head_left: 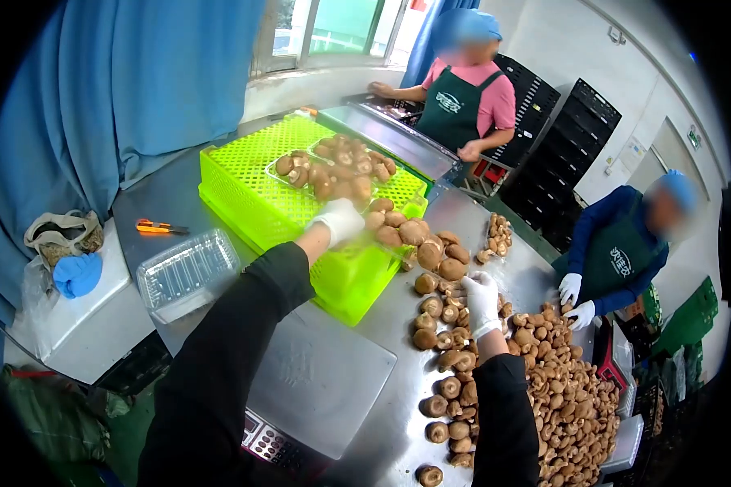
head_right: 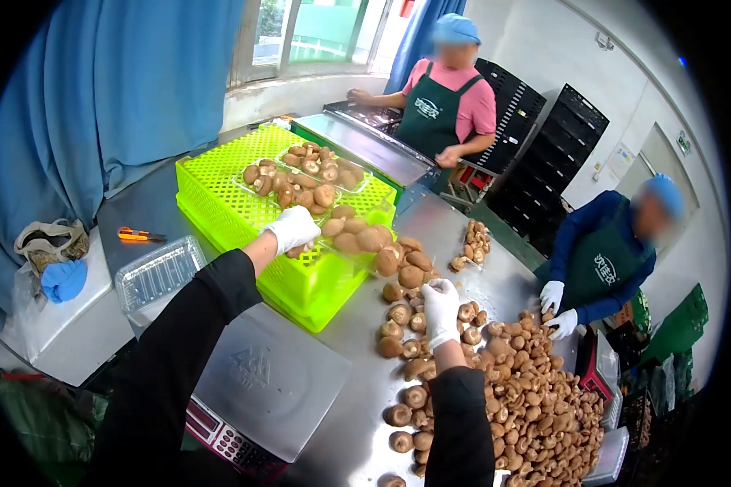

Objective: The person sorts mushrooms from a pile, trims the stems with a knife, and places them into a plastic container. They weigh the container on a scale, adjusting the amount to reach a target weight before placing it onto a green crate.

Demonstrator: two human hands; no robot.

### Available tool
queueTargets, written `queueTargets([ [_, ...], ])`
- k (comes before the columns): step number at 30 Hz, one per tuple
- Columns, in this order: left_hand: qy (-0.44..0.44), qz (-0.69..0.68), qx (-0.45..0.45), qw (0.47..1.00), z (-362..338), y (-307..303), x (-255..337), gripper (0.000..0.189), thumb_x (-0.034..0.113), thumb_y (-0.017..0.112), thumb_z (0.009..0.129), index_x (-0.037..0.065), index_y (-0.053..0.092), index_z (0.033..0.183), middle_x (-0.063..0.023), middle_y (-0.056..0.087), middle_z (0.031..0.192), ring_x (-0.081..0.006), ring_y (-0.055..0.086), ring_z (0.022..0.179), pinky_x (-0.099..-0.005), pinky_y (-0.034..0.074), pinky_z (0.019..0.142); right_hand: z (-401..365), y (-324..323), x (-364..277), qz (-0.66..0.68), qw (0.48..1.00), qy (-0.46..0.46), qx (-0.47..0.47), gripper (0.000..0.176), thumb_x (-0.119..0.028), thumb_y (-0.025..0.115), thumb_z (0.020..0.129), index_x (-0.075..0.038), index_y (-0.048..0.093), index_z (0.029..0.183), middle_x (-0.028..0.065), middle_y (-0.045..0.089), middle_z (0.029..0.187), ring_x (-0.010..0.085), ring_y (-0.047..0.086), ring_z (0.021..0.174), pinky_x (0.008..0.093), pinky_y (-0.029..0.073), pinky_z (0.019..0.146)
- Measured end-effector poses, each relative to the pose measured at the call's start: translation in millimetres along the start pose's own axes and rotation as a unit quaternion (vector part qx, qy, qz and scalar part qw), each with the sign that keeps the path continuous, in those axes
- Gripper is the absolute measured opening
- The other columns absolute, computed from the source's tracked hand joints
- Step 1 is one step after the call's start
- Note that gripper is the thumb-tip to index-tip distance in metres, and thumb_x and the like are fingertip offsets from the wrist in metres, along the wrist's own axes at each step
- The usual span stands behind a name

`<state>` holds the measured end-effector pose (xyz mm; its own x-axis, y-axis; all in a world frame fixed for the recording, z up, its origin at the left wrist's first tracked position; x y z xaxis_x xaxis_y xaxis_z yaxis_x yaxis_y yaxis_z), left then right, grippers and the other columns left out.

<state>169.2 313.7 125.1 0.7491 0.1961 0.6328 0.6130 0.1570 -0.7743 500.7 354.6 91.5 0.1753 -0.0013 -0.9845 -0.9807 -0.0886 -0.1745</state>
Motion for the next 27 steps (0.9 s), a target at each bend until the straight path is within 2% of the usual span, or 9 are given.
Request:
queueTargets([
  [2,-0.013,-0.025,0.006,1.000,-6.8,-12.9,-11.2,0.032,0.025,0.057,0.088,-0.002,0.071,0.077,-0.0171,0.068,0.063,-0.0255,0.066,0.053,-0.0356,0.053,0.054,5.4,13.1,2.5,0.002,1.000,0.012,-0.002,0.012,-0.005,0.062,0.088,-0.002,0.057,0.098,0.0075,0.063,0.081,0.0172,0.064,0.059,0.0271,0.050,0.054],
  [3,-0.052,-0.017,0.022,0.998,-17.9,-23.9,-14.3,0.031,0.027,0.059,0.088,0.000,0.072,0.082,-0.0201,0.070,0.074,-0.0302,0.069,0.065,-0.0374,0.055,0.064,5.6,19.8,2.9,-0.002,1.000,0.002,-0.008,0.013,-0.006,0.063,0.088,-0.001,0.057,0.099,0.0071,0.063,0.081,0.0160,0.063,0.059,0.0270,0.050,0.054],
  [6,0.010,0.094,0.191,0.977,-49.2,-49.2,-43.9,0.029,0.029,0.061,0.087,0.003,0.073,0.088,-0.0203,0.071,0.085,-0.0351,0.070,0.078,-0.0411,0.056,0.074,12.8,43.7,14.8,0.009,1.000,-0.016,-0.009,0.015,-0.008,0.065,0.088,-0.001,0.057,0.099,0.0085,0.064,0.082,0.0139,0.060,0.060,0.0264,0.051,0.056],
  [8,-0.013,0.109,0.196,0.974,-72.7,-70.0,-72.8,0.027,0.030,0.064,0.085,0.005,0.073,0.091,-0.0191,0.071,0.091,-0.0386,0.068,0.086,-0.0444,0.055,0.080,8.6,65.0,5.6,0.030,0.999,-0.003,-0.019,0.014,-0.009,0.064,0.091,-0.002,0.055,0.099,0.0076,0.063,0.083,0.0163,0.065,0.063,0.0254,0.050,0.055],
  [14,-0.087,0.254,0.033,0.963,-157.0,-103.7,-160.4,0.032,0.034,0.067,0.081,0.004,0.075,0.092,-0.0224,0.071,0.092,-0.0381,0.068,0.088,-0.0451,0.054,0.082,16.9,130.6,0.3,0.090,0.994,0.019,-0.065,0.020,-0.011,0.063,0.092,0.001,0.056,0.105,0.0106,0.066,0.089,0.0170,0.067,0.066,0.0256,0.052,0.059],
  [17,-0.128,0.338,-0.066,0.930,-186.9,-94.5,-202.9,0.032,0.035,0.069,0.081,0.006,0.076,0.091,-0.0193,0.072,0.094,-0.0367,0.069,0.092,-0.0441,0.054,0.083,13.2,152.7,-4.6,0.051,0.992,0.006,-0.117,0.051,-0.017,0.064,0.090,0.004,0.048,0.135,0.0116,0.067,0.096,0.0174,0.067,0.070,0.0273,0.051,0.063],
  [20,-0.117,0.304,-0.048,0.944,-196.6,-83.7,-237.2,0.030,0.036,0.078,0.076,0.008,0.076,0.089,-0.0166,0.072,0.086,-0.0345,0.069,0.085,-0.0411,0.054,0.078,1.6,158.3,-9.1,0.024,0.991,-0.022,-0.134,0.058,-0.018,0.063,0.091,0.003,0.044,0.142,0.0117,0.067,0.100,0.0176,0.067,0.075,0.0279,0.051,0.066],
  [24,-0.096,0.294,-0.048,0.950,-197.6,-80.4,-240.8,0.021,0.028,0.072,0.078,0.014,0.078,0.091,-0.0149,0.073,0.090,-0.0344,0.069,0.089,-0.0425,0.054,0.081,-15.3,138.1,6.1,-0.002,0.987,-0.043,-0.156,0.056,-0.018,0.061,0.093,0.003,0.044,0.142,0.0123,0.068,0.103,0.0176,0.068,0.079,0.0273,0.051,0.069],
  [27,-0.094,0.247,-0.031,0.964,-194.7,-84.6,-245.1,0.019,0.027,0.073,0.076,0.012,0.078,0.087,-0.0155,0.072,0.086,-0.0337,0.069,0.085,-0.0413,0.054,0.079,-62.8,103.2,4.1,0.008,0.987,-0.034,-0.159,0.051,-0.017,0.060,0.095,0.000,0.046,0.142,0.0110,0.068,0.103,0.0172,0.069,0.083,0.0266,0.051,0.072],
])
Point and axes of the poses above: each hand's wrist, its own z-axis towards the middle knuckle, its own y-axis out of the palm, x = y × z, the point moved 2 cm from there along z, towards the middle knuckle
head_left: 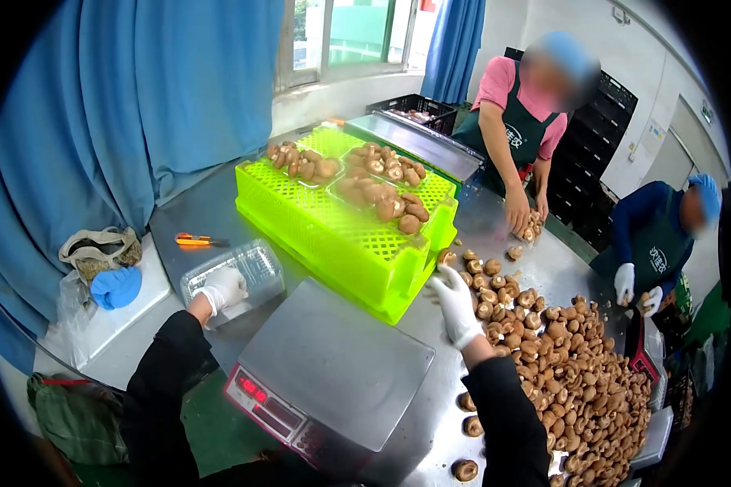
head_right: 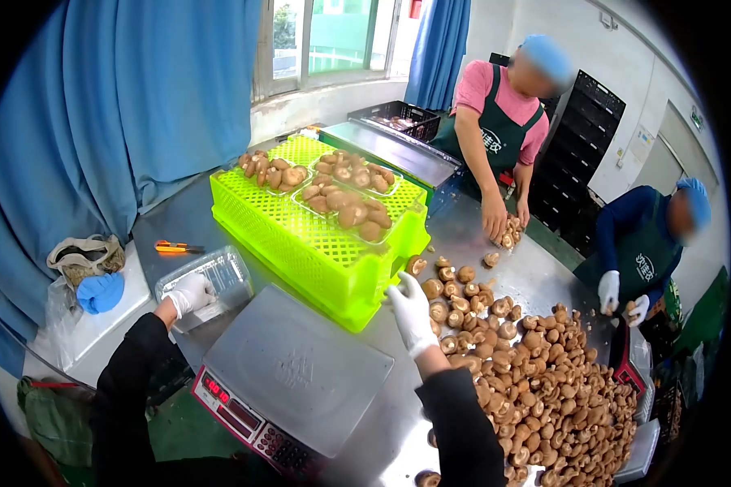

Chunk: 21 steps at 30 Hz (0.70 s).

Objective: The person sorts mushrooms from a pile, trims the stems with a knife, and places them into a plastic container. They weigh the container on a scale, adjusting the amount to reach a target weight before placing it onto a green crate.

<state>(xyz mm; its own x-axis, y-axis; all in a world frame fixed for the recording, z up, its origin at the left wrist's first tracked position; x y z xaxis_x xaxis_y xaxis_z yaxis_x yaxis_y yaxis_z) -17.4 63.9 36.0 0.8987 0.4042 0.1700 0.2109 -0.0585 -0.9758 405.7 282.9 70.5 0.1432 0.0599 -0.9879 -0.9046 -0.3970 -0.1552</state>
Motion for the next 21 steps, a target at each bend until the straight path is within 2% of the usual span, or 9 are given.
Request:
queueTargets([
  [3,-0.001,-0.071,-0.014,0.997,3.6,-6.5,-1.4,0.014,0.019,0.075,0.073,0.008,0.077,0.082,-0.0150,0.072,0.081,-0.0311,0.070,0.076,-0.0370,0.054,0.073,-62.3,-21.6,3.9,-0.008,0.999,0.030,-0.008,0.047,-0.017,0.057,0.098,-0.002,0.048,0.141,0.0106,0.068,0.104,0.0173,0.068,0.085,0.0266,0.051,0.075],
  [5,-0.023,-0.155,-0.021,0.987,3.1,-8.1,-5.1,0.008,0.011,0.074,0.073,0.005,0.076,0.077,-0.0145,0.071,0.072,-0.0255,0.069,0.064,-0.0363,0.054,0.063,-103.1,-35.9,17.9,0.032,0.998,0.046,-0.010,0.043,-0.017,0.055,0.100,-0.001,0.049,0.140,0.0092,0.068,0.103,0.0167,0.067,0.089,0.0263,0.051,0.078],
  [7,-0.114,-0.249,-0.089,0.958,4.0,-11.9,-8.3,0.005,0.008,0.071,0.073,0.003,0.073,0.072,-0.0132,0.066,0.062,-0.0212,0.064,0.053,-0.0352,0.051,0.052,-146.9,-46.3,19.9,0.037,0.996,0.076,-0.012,0.042,-0.015,0.054,0.100,0.000,0.049,0.139,0.0090,0.067,0.102,0.0165,0.067,0.089,0.0259,0.051,0.078],
  [8,-0.093,-0.228,-0.077,0.966,4.1,-13.1,-5.7,0.008,0.009,0.070,0.073,0.003,0.071,0.069,-0.0117,0.061,0.055,-0.0192,0.059,0.045,-0.0342,0.047,0.044,-168.0,-50.6,22.1,0.048,0.994,0.102,-0.001,0.041,-0.014,0.054,0.100,0.000,0.049,0.138,0.0089,0.067,0.101,0.0163,0.067,0.088,0.0259,0.051,0.079],
  [9,-0.089,-0.186,-0.093,0.974,3.9,-14.8,-3.9,0.011,0.012,0.068,0.075,0.002,0.072,0.073,-0.0167,0.067,0.064,-0.0267,0.066,0.055,-0.0384,0.052,0.053,-188.5,-54.0,28.1,0.058,0.990,0.130,0.010,0.040,-0.013,0.053,0.100,0.001,0.049,0.138,0.0088,0.067,0.100,0.0162,0.066,0.088,0.0258,0.051,0.079],
  [11,-0.029,-0.071,-0.026,0.997,6.4,-12.5,0.6,0.013,0.008,0.064,0.076,0.005,0.075,0.082,-0.0116,0.071,0.072,-0.0229,0.066,0.063,-0.0356,0.052,0.060,-225.1,-59.8,46.2,0.084,0.983,0.161,0.020,0.039,-0.011,0.051,0.100,0.004,0.049,0.136,0.0091,0.067,0.100,0.0154,0.066,0.088,0.0253,0.051,0.079],
  [14,-0.038,0.017,0.014,0.999,4.0,-10.3,8.2,0.021,0.018,0.059,0.079,0.007,0.075,0.086,-0.0214,0.070,0.089,-0.0378,0.068,0.085,-0.0415,0.053,0.078,-268.8,-62.6,49.8,0.077,0.977,0.198,0.023,0.038,-0.011,0.050,0.100,0.005,0.051,0.135,0.0101,0.068,0.102,0.0154,0.066,0.091,0.0252,0.051,0.079],
  [18,-0.049,0.052,0.124,0.990,-15.7,-25.5,20.3,0.017,0.020,0.062,0.083,0.008,0.073,0.089,-0.0203,0.070,0.088,-0.0388,0.067,0.085,-0.0446,0.054,0.078,-305.4,-66.2,47.9,0.081,0.973,0.209,0.054,0.035,-0.011,0.050,0.099,0.004,0.055,0.131,0.0089,0.068,0.100,0.0142,0.066,0.089,0.0239,0.050,0.077],
  [21,0.110,0.128,0.243,0.955,-53.1,-36.8,69.4,0.012,0.017,0.060,0.087,0.008,0.067,0.087,-0.0165,0.068,0.088,-0.0354,0.067,0.085,-0.0467,0.053,0.075,-326.9,-69.0,49.7,0.079,0.975,0.197,0.064,0.033,-0.010,0.052,0.099,0.003,0.057,0.129,0.0077,0.069,0.099,0.0132,0.066,0.088,0.0232,0.049,0.076],
])
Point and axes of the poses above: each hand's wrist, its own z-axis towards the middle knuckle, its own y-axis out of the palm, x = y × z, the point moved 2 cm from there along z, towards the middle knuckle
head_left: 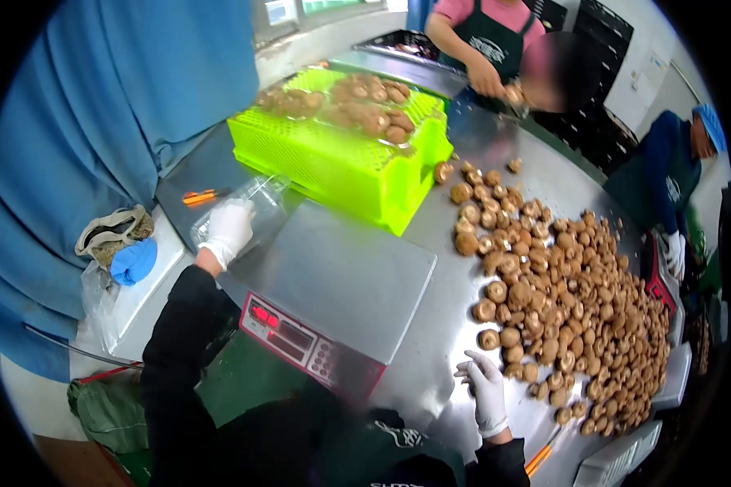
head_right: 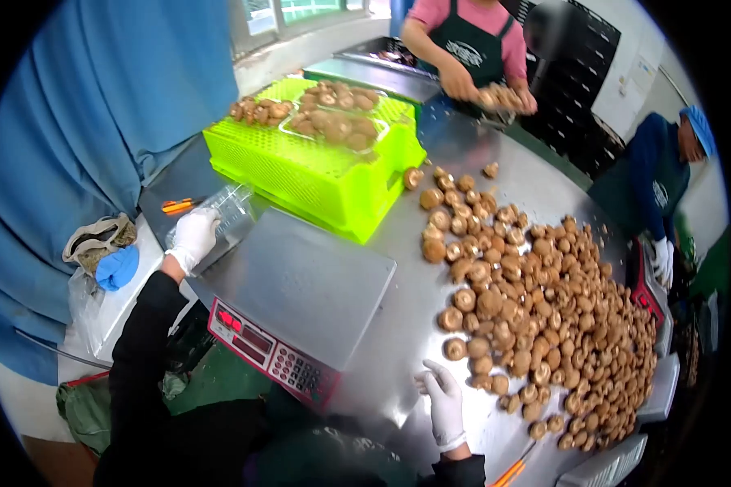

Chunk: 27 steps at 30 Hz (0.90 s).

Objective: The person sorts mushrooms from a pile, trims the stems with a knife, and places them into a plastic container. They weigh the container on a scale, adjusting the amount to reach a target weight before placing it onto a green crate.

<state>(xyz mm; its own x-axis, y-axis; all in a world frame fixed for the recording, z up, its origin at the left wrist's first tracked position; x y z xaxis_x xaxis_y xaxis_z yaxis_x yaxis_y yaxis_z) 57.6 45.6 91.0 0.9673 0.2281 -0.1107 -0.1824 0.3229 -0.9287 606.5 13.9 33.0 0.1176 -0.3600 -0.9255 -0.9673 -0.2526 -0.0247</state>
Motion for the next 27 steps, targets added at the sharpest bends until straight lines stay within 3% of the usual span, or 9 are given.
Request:
queueTargets([
  [6,0.218,-0.023,-0.028,0.975,-67.5,-61.6,135.1,0.009,0.016,0.065,0.085,0.010,0.059,0.081,-0.0080,0.059,0.078,-0.0295,0.060,0.081,-0.0409,0.049,0.071,-29.6,14.1,23.3,0.077,0.995,0.063,-0.027,0.034,-0.014,0.054,0.102,0.002,0.058,0.131,0.0074,0.067,0.104,0.0128,0.063,0.094,0.0255,0.050,0.087],
  [8,0.193,-0.064,-0.061,0.977,-75.5,-75.5,158.7,0.011,0.017,0.068,0.085,0.008,0.062,0.089,-0.0097,0.060,0.080,-0.0304,0.060,0.080,-0.0416,0.048,0.071,-32.7,12.2,54.9,0.028,0.998,-0.010,-0.050,0.033,-0.015,0.054,0.102,-0.001,0.058,0.132,0.0031,0.065,0.102,0.0106,0.061,0.090,0.0246,0.050,0.084],
  [11,0.140,-0.204,0.010,0.969,-78.9,-110.9,198.4,0.029,0.005,0.068,0.088,0.003,0.065,0.116,-0.0146,0.062,0.086,-0.0308,0.061,0.078,-0.0381,0.049,0.071,-53.4,13.5,41.8,0.079,0.993,0.046,-0.069,0.036,-0.020,0.054,0.103,-0.006,0.054,0.137,0.0020,0.065,0.107,0.0087,0.059,0.091,0.0242,0.051,0.079],
  [14,0.166,-0.421,-0.011,0.891,-105.3,-127.8,293.4,0.032,-0.001,0.062,0.088,0.001,0.063,0.120,-0.0161,0.064,0.099,-0.0297,0.063,0.083,-0.0359,0.052,0.076,-67.0,13.0,16.7,0.237,0.962,0.055,-0.121,0.048,-0.031,0.048,0.106,-0.005,0.044,0.146,0.0093,0.059,0.125,0.0155,0.059,0.110,0.0290,0.048,0.094],
  [18,0.306,-0.562,-0.183,0.746,-168.9,-108.3,416.6,0.061,0.016,0.069,0.088,-0.003,0.045,0.140,-0.0208,0.056,0.128,-0.0360,0.057,0.111,-0.0417,0.045,0.099,-89.0,-7.9,14.6,0.393,0.912,-0.050,-0.104,0.060,-0.042,0.042,0.107,-0.005,0.030,0.153,0.0119,0.047,0.141,0.0198,0.049,0.130,0.0318,0.042,0.107],
  [20,0.370,-0.542,-0.192,0.730,-183.4,-104.3,447.9,0.069,0.029,0.068,0.090,-0.004,0.041,0.144,-0.0229,0.048,0.139,-0.0393,0.046,0.128,-0.0478,0.033,0.111,-102.6,-45.3,35.8,0.138,0.978,-0.153,-0.003,0.047,-0.027,0.049,0.104,-0.005,0.046,0.145,0.0106,0.052,0.136,0.0207,0.052,0.126,0.0309,0.043,0.105],
  [23,0.429,-0.485,-0.239,0.724,-183.5,-92.2,474.6,0.067,0.036,0.068,0.089,0.000,0.046,0.142,-0.0228,0.044,0.143,-0.0403,0.039,0.134,-0.0491,0.028,0.113,-156.4,-113.5,61.0,0.104,0.988,0.085,0.073,0.038,-0.022,0.055,0.099,-0.006,0.059,0.133,0.0062,0.068,0.106,0.0214,0.066,0.099,0.0319,0.052,0.090],
  [24,0.453,-0.450,-0.248,0.728,-180.7,-89.4,481.2,0.066,0.035,0.069,0.089,0.001,0.047,0.141,-0.0226,0.044,0.143,-0.0402,0.039,0.134,-0.0487,0.029,0.113,-180.3,-136.5,70.1,-0.041,0.990,0.068,0.115,0.036,-0.023,0.058,0.097,-0.006,0.062,0.128,0.0061,0.070,0.096,0.0232,0.069,0.089,0.0336,0.054,0.084],
  [27,0.452,-0.422,-0.252,0.745,-176.3,-71.8,502.1,0.062,0.031,0.070,0.087,0.003,0.050,0.138,-0.0225,0.044,0.143,-0.0400,0.039,0.134,-0.0473,0.029,0.112,-257.9,-198.3,79.6,-0.433,0.868,0.147,0.193,0.040,-0.025,0.067,0.090,-0.004,0.063,0.125,0.0156,0.068,0.096,0.0330,0.066,0.086,0.0395,0.054,0.080],
])
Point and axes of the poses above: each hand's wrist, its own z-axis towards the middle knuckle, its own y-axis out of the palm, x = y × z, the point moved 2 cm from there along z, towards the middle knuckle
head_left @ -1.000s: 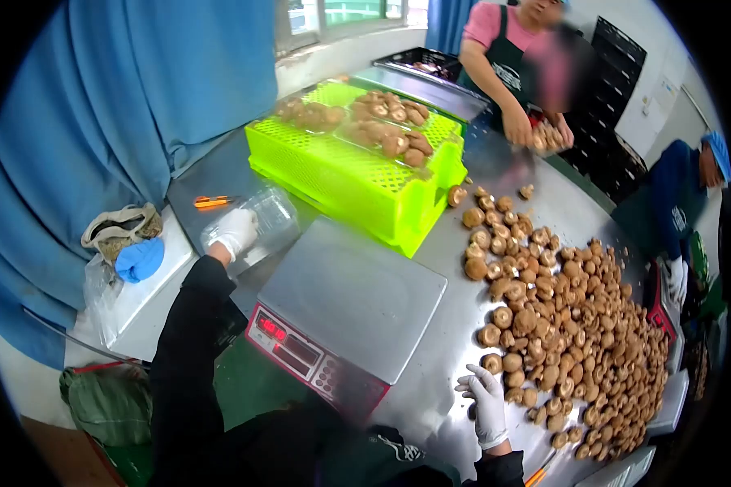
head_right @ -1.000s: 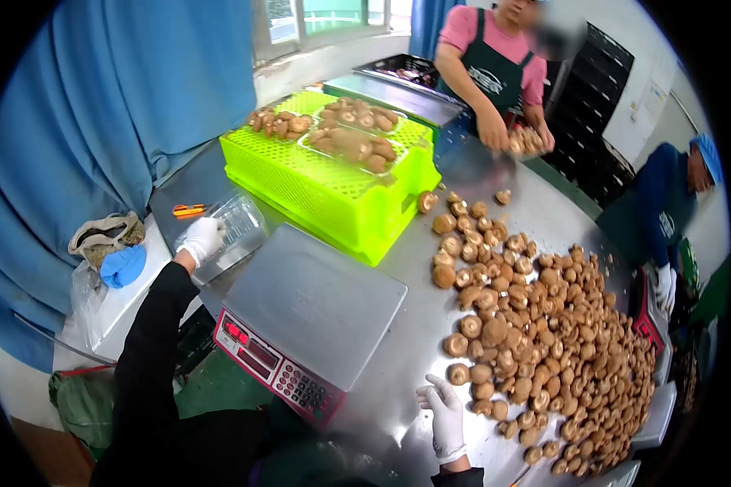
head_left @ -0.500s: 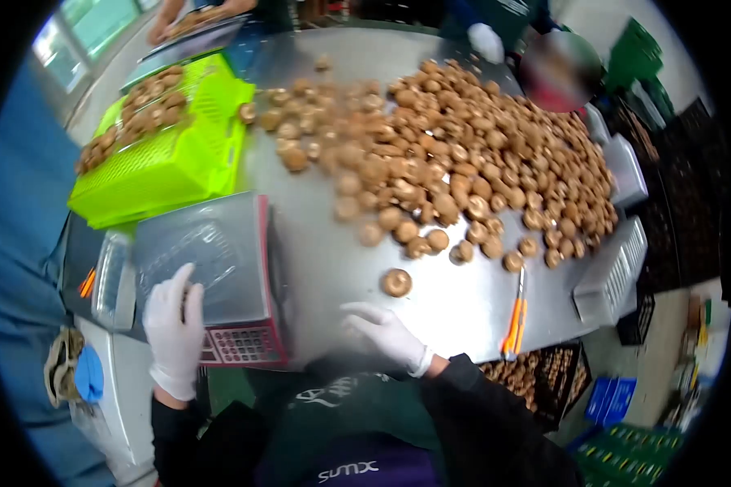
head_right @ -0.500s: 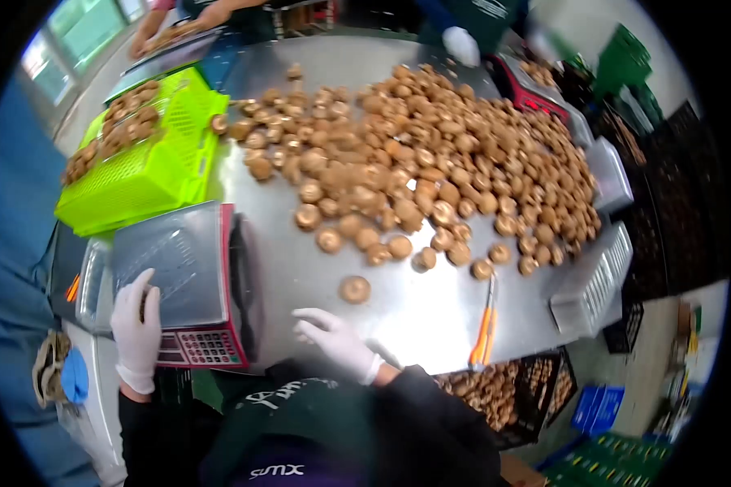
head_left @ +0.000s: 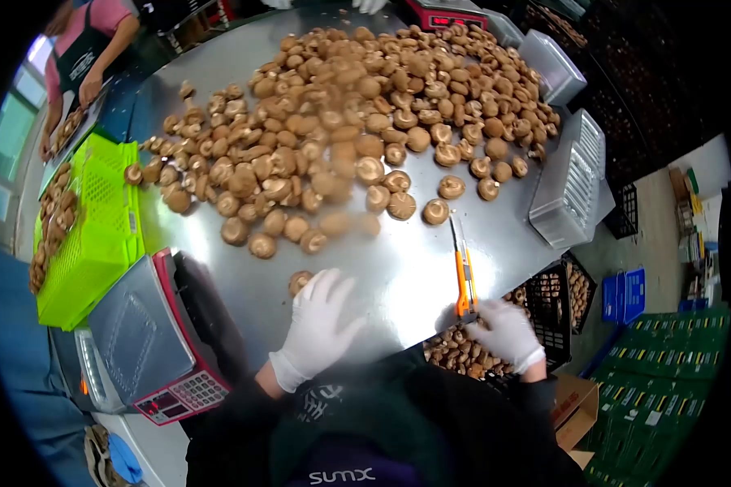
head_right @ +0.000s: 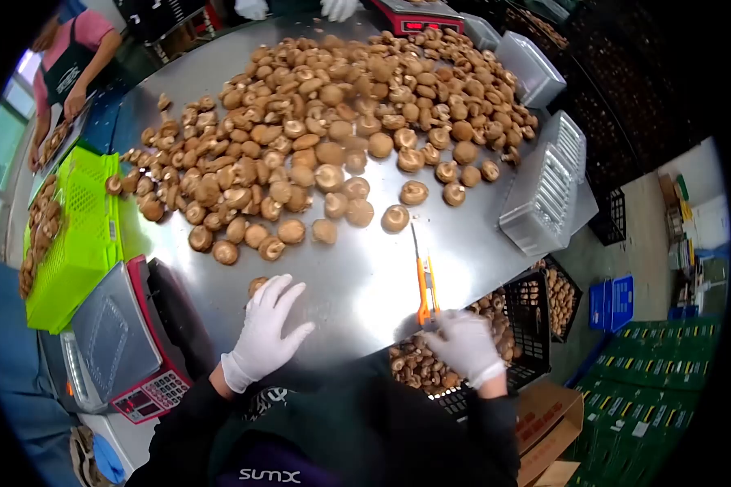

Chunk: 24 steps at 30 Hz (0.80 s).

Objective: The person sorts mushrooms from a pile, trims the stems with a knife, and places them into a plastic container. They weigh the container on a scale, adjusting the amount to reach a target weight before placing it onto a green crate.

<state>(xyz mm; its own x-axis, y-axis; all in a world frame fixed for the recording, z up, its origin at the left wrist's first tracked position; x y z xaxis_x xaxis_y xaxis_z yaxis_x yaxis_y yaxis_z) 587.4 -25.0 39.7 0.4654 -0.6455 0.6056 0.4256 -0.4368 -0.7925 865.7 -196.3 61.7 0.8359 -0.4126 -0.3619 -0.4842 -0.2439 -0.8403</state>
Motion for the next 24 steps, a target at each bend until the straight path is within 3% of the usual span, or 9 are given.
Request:
queueTargets([
  [1,0.000,0.011,0.002,1.000,8.6,6.1,-2.7,0.061,0.030,0.071,0.086,0.002,0.051,0.137,-0.0225,0.044,0.143,-0.0400,0.039,0.134,-0.0473,0.029,0.112,-5.8,-5.2,16.3,-0.077,0.995,0.036,0.054,0.043,-0.025,0.069,0.088,-0.003,0.062,0.124,0.0186,0.067,0.098,0.0364,0.065,0.086,0.0412,0.054,0.079],
  [4,0.021,0.044,-0.008,0.999,59.7,21.6,-2.0,0.066,0.030,0.071,0.086,0.004,0.046,0.141,-0.0237,0.039,0.146,-0.0410,0.033,0.139,-0.0501,0.028,0.113,-1.1,4.9,25.7,0.043,0.959,0.063,0.273,0.056,-0.024,0.072,0.085,0.002,0.056,0.131,0.0188,0.063,0.104,0.0313,0.064,0.091,0.0400,0.053,0.077],
  [8,0.065,0.153,0.010,0.986,141.1,31.7,-1.0,0.076,0.035,0.072,0.085,0.012,0.038,0.150,-0.0238,0.030,0.154,-0.0435,0.023,0.144,-0.0564,0.022,0.114,34.7,53.4,10.0,-0.012,0.967,0.093,0.238,0.068,-0.025,0.069,0.086,-0.005,0.043,0.146,0.0160,0.059,0.103,0.0300,0.063,0.084,0.0399,0.054,0.071],
  [9,0.049,0.191,-0.012,0.980,157.5,31.6,-5.6,0.083,0.043,0.073,0.082,0.019,0.035,0.153,-0.0224,0.025,0.158,-0.0442,0.016,0.147,-0.0634,0.015,0.114,38.9,65.6,6.5,-0.009,0.970,0.124,0.211,0.068,-0.024,0.067,0.087,-0.007,0.042,0.148,0.0155,0.058,0.101,0.0299,0.062,0.081,0.0395,0.054,0.068],
  [12,-0.022,0.261,0.007,0.965,173.6,36.4,-41.5,0.091,0.058,0.071,0.079,0.021,0.036,0.153,-0.0197,0.021,0.161,-0.0416,0.013,0.149,-0.0705,0.010,0.111,38.2,75.2,7.8,0.077,0.945,0.149,0.280,0.064,-0.017,0.064,0.087,-0.008,0.043,0.147,0.0141,0.057,0.098,0.0288,0.063,0.074,0.0390,0.054,0.064],
  [15,-0.031,0.252,0.060,0.965,150.5,25.4,-56.8,0.070,0.053,0.067,0.084,0.015,0.053,0.142,-0.0195,0.024,0.161,-0.0397,0.017,0.149,-0.0698,0.010,0.111,45.0,64.9,30.4,0.103,0.927,0.212,0.293,0.058,-0.015,0.065,0.088,-0.003,0.047,0.142,0.0169,0.055,0.103,0.0297,0.062,0.080,0.0387,0.053,0.068],
  [18,-0.057,0.232,0.109,0.965,116.5,18.1,-62.3,0.058,0.042,0.070,0.085,0.010,0.060,0.132,-0.0150,0.036,0.155,-0.0399,0.024,0.145,-0.0624,0.017,0.113,64.5,46.5,49.1,-0.060,0.897,0.173,0.402,0.059,-0.013,0.068,0.087,-0.001,0.047,0.141,0.0220,0.053,0.110,0.0357,0.058,0.096,0.0426,0.050,0.082],
  [21,-0.099,0.226,0.100,0.964,84.1,19.0,-69.7,0.061,0.037,0.072,0.084,0.008,0.057,0.135,-0.0144,0.037,0.155,-0.0404,0.024,0.145,-0.0604,0.017,0.114,96.9,27.6,27.0,-0.014,0.892,0.074,0.446,0.051,-0.010,0.067,0.087,0.001,0.053,0.134,0.0241,0.054,0.120,0.0373,0.057,0.104,0.0429,0.048,0.089],
  [24,-0.130,0.219,0.083,0.963,65.2,14.8,-64.8,0.067,0.036,0.072,0.083,0.006,0.051,0.139,-0.0151,0.034,0.157,-0.0413,0.023,0.146,-0.0592,0.016,0.115,141.7,22.3,0.6,0.066,0.909,0.002,0.410,0.037,-0.010,0.067,0.087,0.000,0.061,0.122,0.0242,0.056,0.123,0.0416,0.056,0.110,0.0458,0.047,0.092],
])
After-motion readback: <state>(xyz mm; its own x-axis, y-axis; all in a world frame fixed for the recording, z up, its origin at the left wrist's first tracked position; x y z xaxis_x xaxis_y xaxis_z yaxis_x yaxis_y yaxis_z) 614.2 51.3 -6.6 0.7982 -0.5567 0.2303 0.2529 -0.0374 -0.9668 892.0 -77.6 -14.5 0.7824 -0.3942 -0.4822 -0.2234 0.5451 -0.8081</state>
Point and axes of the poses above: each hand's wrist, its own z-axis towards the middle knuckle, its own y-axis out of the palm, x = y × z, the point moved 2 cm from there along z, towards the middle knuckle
